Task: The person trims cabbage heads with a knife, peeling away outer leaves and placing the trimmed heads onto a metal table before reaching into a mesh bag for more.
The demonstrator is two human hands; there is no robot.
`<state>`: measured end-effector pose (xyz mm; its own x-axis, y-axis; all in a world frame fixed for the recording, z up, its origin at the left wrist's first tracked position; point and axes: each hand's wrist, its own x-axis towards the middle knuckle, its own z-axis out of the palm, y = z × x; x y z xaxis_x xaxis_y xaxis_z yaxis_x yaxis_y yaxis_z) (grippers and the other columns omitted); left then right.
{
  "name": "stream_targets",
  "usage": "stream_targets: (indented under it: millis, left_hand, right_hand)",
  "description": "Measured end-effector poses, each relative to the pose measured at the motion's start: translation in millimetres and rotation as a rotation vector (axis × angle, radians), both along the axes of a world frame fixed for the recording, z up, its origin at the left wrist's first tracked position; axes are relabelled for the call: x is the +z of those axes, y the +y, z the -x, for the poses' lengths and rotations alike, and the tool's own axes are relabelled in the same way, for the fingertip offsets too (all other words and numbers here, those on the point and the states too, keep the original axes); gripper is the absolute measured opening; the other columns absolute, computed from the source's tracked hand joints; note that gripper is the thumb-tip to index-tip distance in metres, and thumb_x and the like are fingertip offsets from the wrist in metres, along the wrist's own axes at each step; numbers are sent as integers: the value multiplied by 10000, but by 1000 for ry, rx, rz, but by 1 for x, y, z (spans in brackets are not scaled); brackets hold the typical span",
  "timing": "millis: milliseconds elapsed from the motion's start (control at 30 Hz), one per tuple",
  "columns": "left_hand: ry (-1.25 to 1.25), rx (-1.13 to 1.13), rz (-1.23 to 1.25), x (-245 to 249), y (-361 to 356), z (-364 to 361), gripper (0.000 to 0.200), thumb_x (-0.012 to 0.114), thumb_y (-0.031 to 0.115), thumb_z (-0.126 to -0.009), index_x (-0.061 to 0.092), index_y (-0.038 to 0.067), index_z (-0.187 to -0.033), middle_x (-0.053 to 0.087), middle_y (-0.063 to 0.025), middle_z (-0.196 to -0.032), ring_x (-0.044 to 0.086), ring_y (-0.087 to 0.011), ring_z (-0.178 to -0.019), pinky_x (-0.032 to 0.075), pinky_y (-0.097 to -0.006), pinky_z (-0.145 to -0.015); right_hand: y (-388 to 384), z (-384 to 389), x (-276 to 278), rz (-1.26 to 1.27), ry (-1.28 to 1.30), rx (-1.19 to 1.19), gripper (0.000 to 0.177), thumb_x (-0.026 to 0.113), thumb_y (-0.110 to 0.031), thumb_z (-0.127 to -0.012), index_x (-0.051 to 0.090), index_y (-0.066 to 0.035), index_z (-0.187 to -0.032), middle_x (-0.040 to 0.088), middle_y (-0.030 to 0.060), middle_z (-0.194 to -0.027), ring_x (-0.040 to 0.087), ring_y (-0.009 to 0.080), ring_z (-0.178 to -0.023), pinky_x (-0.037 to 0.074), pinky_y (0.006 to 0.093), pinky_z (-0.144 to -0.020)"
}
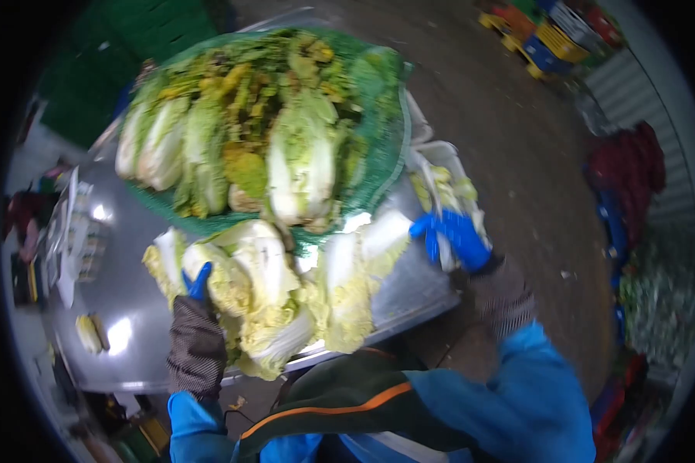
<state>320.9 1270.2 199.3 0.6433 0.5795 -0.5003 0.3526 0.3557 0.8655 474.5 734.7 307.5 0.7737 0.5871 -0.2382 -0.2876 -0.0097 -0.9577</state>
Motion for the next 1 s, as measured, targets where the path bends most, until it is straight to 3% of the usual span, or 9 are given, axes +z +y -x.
stream_targets:
  millis: [167,200,267,333,400,500,700,833,1000]
  left_hand:
    - [-65,-28,108,14,-7,3,760,776,183,-736,347,103,-1358,554,-175,-1165,615,-330,-970,546,-463,-808]
    - [-71,-47,128,18,-7,4,760,775,182,-737,345,101,-1359,555,-180,-1168,617,-333,-973,548,-464,-809]
    - [-18,-56,176,31,-9,8,624,697,170,-798,395,74,-1335,573,-181,-1152,603,-348,-1010,526,-494,-856]
    - [-220,-88,275,53,-26,17,690,696,139,-808,313,117,-1382,525,-192,-1226,585,-354,-1064,532,-473,-866]
    - [-419,-185,371,73,-34,30,663,596,98,-861,253,134,-1427,493,-174,-1285,516,-349,-1170,474,-485,-957]
    - [-547,-260,632,105,-39,45,679,606,185,-864,250,115,-1438,458,-181,-1342,477,-350,-1218,409,-500,-1020]
    - [-658,-423,1072,151,-35,75,709,591,377,-875,290,53,-1429,405,-188,-1405,452,-336,-1249,334,-502,-1075]
    - [-351,-303,997,105,0,102,721,612,367,-870,282,52,-1429,426,-174,-1388,470,-307,-1234,378,-448,-1055]
    - [-538,-524,90,63,16,106,827,690,184,-803,190,14,-1440,386,-179,-1381,408,-283,-1267,348,-390,-1058]
  right_hand:
    - [104,105,-16,-188,103,151,442,444,-262,-970,503,78,-1247,531,29,-570,528,111,-517,434,234,-525]
    - [122,124,-27,-435,458,232,438,468,-269,-965,490,28,-1287,533,42,-621,524,101,-541,433,222,-534]
    - [152,144,-24,-256,486,272,405,490,-197,-956,479,24,-1296,542,39,-644,507,87,-526,428,214,-511]
    - [171,145,-27,-302,440,211,376,506,-148,-950,489,8,-1292,537,18,-659,488,73,-511,414,207,-477]
    - [190,127,-14,-297,367,135,370,508,-155,-953,494,-5,-1291,513,0,-650,482,70,-504,405,205,-465]
    - [236,111,15,-272,228,119,375,524,-198,-957,498,-18,-1285,434,-28,-631,477,61,-493,398,196,-446]
    - [324,132,39,-98,70,19,503,666,-348,-860,529,-28,-1223,521,-7,-660,503,71,-495,400,203,-416]
    - [343,171,43,150,-34,27,491,697,-385,-825,592,-34,-1153,578,23,-704,552,81,-564,444,232,-474]
    - [354,189,41,469,-393,68,538,735,-396,-767,602,-16,-1124,634,115,-775,628,189,-700,501,311,-664]
